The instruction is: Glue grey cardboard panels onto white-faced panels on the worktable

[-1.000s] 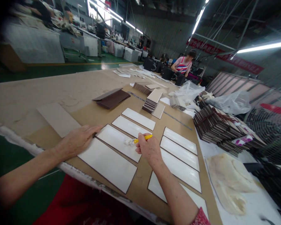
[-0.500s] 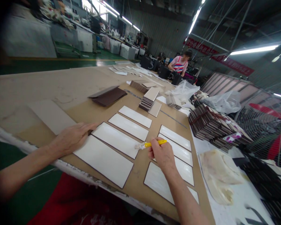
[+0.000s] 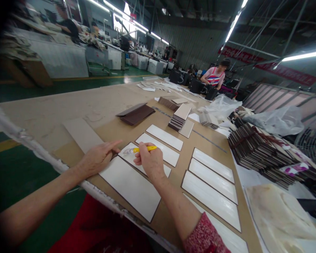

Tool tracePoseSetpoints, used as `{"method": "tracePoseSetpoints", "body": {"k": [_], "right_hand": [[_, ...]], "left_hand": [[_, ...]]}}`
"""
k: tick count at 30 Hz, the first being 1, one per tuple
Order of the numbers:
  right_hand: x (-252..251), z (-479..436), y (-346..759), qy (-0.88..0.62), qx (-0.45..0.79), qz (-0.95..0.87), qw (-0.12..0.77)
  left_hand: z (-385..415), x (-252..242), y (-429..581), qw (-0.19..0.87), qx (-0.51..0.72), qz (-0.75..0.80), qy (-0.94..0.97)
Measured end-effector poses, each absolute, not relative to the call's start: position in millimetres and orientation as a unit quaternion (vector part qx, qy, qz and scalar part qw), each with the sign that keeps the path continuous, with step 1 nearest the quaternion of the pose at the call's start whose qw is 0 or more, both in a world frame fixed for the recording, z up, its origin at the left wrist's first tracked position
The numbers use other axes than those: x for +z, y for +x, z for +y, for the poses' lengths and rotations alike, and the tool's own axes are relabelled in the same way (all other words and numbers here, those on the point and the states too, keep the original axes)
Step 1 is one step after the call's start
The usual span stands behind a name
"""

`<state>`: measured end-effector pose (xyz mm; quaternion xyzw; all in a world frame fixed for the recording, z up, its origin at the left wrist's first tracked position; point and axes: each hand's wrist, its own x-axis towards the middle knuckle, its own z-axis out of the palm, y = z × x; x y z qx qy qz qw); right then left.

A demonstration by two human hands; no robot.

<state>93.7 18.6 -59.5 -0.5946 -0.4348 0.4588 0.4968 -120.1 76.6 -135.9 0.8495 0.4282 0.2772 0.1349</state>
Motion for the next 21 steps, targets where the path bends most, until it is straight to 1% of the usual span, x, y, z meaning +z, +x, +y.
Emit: {"method": "tracePoseSetpoints", "body": {"k": [4,9,18,21], "right_hand": [[-67,24,89,-0.616,0.448,-0.441,0.475],[-60,22,97,-0.663,0.411,-0.464,0.42],[-48,-12,136,-0.717,0.378,-0.46,0.362],[-46,-26,150,-0.725,0.364,-0.459,0.363]], "left_hand": [[77,-133,-119,0.138,0.273,0.437,0.846],[76,-133,-118,0.135,0.256,0.435,0.852],[75,-134,-118,0.12,0.261,0.431,0.855],[75,-134,-118,0.11,0.259,0.424,0.861]]}}
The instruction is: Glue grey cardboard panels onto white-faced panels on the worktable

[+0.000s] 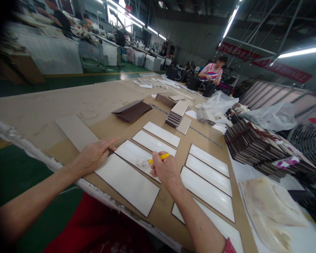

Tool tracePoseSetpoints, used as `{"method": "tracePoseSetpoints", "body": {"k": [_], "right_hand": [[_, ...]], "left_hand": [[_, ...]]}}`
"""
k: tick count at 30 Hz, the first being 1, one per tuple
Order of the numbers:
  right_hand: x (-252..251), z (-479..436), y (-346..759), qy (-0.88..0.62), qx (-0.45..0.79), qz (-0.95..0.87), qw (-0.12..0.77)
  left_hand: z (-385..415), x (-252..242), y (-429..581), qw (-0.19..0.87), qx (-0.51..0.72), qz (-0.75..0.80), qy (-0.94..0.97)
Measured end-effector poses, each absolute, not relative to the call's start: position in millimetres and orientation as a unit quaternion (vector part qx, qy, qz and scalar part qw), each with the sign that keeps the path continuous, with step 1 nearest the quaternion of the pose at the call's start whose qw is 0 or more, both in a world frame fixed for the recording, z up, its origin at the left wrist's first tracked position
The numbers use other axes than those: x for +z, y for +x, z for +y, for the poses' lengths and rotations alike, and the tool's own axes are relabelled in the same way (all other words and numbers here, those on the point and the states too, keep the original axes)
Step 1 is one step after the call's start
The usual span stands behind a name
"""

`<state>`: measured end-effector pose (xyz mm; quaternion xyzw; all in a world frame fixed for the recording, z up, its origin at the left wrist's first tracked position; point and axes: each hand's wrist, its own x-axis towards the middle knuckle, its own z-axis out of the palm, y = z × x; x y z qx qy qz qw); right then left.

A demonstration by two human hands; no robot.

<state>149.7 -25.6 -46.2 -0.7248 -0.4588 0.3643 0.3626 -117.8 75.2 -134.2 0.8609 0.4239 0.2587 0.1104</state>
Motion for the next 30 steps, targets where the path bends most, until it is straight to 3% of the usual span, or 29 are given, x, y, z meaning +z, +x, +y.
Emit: {"method": "tracePoseSetpoints", "body": {"k": [14,21,27,30], "right_hand": [[-46,-80,214,-0.767,0.306,-0.442,0.35],[-19,-83,211,-0.771,0.26,-0.46,0.356],[-19,-67,188,-0.767,0.205,-0.544,0.271],[-29,-54,169,-0.744,0.222,-0.569,0.271]], "left_hand": [[72,-133,-118,0.075,0.21,0.426,0.877],[74,-137,-120,0.064,0.208,0.424,0.879],[74,-137,-120,0.074,0.229,0.411,0.879],[77,-140,-120,0.071,0.25,0.405,0.876]]}}
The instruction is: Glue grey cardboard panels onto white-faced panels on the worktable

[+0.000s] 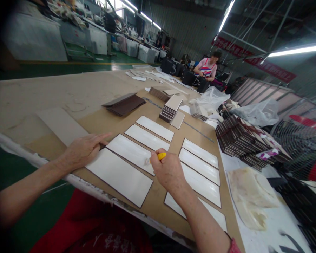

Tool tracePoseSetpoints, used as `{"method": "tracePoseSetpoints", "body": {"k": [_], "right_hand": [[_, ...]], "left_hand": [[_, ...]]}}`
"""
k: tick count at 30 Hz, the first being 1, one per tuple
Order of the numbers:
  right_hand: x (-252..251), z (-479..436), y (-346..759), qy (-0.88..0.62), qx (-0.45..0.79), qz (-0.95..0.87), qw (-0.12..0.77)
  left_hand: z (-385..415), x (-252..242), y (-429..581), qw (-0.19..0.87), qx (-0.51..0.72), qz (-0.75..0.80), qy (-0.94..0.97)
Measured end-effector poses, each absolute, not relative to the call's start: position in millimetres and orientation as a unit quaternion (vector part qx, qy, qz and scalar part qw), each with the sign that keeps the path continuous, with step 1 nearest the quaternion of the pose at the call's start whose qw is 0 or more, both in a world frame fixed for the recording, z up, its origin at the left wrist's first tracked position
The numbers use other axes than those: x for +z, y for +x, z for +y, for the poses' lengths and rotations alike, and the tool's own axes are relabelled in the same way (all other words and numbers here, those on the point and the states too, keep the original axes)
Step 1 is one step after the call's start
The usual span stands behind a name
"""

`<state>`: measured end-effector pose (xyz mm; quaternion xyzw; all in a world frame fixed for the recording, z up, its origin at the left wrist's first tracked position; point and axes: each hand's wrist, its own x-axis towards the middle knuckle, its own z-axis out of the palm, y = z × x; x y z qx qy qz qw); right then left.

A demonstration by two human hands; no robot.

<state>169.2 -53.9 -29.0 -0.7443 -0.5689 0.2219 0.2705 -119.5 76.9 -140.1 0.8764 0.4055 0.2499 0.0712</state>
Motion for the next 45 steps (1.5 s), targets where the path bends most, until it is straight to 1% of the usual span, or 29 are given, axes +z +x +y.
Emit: {"method": "tracePoseSetpoints", "body": {"k": [7,15,17,21,25,28,32,36,40,45], "right_hand": [[-47,-3,124,-0.691,0.295,-0.569,0.333],[-35,25,111,-0.658,0.353,-0.516,0.42],[-40,27,111,-0.66,0.362,-0.509,0.417],[-49,24,120,-0.68,0.363,-0.507,0.386],[-34,14,137,-0.699,0.343,-0.515,0.359],[-26,15,137,-0.691,0.342,-0.516,0.373],[-40,31,116,-0.66,0.367,-0.513,0.407],[-55,42,106,-0.659,0.379,-0.507,0.406],[-51,36,118,-0.663,0.39,-0.504,0.392],[-50,39,116,-0.652,0.386,-0.503,0.416]], "left_hand": [[78,-141,-120,0.072,0.24,0.41,0.877],[79,-143,-120,0.087,0.261,0.413,0.868],[79,-144,-120,0.091,0.26,0.417,0.866],[79,-144,-120,0.084,0.26,0.413,0.869],[79,-144,-120,0.079,0.264,0.404,0.872],[78,-143,-119,0.086,0.267,0.411,0.868],[77,-143,-119,0.08,0.268,0.41,0.868],[78,-145,-120,0.082,0.27,0.401,0.872],[79,-146,-121,0.082,0.27,0.403,0.871],[79,-146,-120,0.086,0.271,0.406,0.868]]}}
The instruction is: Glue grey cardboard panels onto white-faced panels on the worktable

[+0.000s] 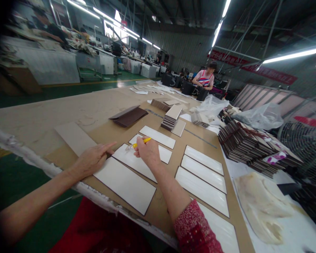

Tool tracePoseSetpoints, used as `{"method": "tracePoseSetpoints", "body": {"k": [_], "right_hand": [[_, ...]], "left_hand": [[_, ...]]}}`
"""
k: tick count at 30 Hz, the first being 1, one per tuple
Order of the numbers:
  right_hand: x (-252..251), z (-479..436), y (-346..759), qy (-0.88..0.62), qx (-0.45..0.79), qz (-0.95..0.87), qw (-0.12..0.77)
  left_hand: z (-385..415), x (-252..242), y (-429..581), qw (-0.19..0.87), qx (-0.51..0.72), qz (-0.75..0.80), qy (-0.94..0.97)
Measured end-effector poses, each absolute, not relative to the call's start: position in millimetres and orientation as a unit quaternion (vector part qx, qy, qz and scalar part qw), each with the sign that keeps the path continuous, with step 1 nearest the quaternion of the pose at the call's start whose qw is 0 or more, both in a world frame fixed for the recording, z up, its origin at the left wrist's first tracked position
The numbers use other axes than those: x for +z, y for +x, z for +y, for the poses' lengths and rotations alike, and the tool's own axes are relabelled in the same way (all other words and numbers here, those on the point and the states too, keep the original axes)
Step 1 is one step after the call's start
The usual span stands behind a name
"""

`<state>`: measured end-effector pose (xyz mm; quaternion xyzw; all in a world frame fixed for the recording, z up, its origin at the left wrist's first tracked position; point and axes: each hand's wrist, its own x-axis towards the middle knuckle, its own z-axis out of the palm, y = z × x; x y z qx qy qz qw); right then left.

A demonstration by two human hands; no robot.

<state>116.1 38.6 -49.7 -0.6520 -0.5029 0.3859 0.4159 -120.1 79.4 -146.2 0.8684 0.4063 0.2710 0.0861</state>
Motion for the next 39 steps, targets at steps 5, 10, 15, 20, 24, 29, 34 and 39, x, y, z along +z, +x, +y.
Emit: {"method": "tracePoseSetpoints", "body": {"k": [5,10,15,20,24,29,34,39], "right_hand": [[-56,47,105,-0.655,0.39,-0.511,0.396],[-42,28,134,-0.69,0.377,-0.51,0.348],[-36,-6,179,-0.735,0.346,-0.485,0.325],[-34,-42,208,-0.751,0.325,-0.468,0.334],[-25,-60,218,-0.758,0.317,-0.461,0.335],[-16,-66,215,-0.75,0.294,-0.482,0.344],[-15,-68,188,-0.663,0.37,-0.481,0.438],[-21,-67,157,-0.591,0.465,-0.466,0.466]], "left_hand": [[78,-144,-120,0.08,0.27,0.401,0.872],[76,-142,-119,0.074,0.254,0.408,0.874],[77,-144,-121,0.068,0.252,0.401,0.878],[79,-146,-122,0.06,0.246,0.398,0.882],[79,-147,-122,0.063,0.25,0.396,0.881],[79,-142,-118,0.068,0.261,0.398,0.877],[63,-122,-126,0.043,0.323,0.402,0.856],[29,-115,-146,0.024,0.291,0.368,0.883]]}}
